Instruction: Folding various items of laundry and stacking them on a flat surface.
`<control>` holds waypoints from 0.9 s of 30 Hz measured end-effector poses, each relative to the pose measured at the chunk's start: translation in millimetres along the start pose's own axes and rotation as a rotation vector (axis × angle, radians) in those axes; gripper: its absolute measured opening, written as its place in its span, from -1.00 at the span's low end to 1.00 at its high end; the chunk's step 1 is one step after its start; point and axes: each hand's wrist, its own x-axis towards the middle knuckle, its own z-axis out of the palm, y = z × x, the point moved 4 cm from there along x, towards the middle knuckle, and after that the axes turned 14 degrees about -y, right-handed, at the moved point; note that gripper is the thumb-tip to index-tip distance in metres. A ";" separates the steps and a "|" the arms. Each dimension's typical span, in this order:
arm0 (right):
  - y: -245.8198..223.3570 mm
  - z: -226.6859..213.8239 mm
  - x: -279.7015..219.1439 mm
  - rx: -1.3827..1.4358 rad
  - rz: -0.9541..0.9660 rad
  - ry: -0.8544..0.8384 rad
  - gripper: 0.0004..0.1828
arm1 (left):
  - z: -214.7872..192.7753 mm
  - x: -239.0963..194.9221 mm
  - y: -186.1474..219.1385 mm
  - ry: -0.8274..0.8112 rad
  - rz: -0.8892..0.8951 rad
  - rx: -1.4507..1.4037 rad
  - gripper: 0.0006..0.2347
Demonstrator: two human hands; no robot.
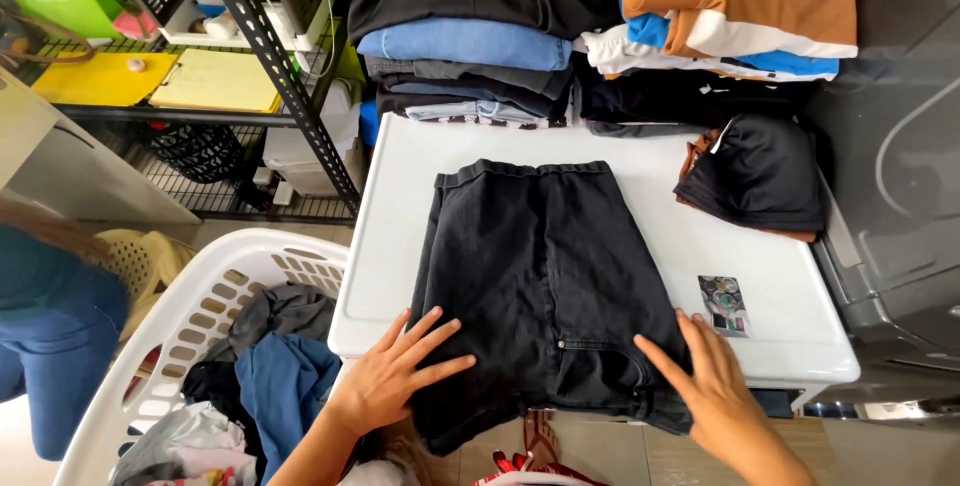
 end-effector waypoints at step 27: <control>76.2 -58.2 194.5 1.610 0.523 -0.102 0.03 | 3.6 86.1 -133.0 0.105 -1.133 -2.099 -0.12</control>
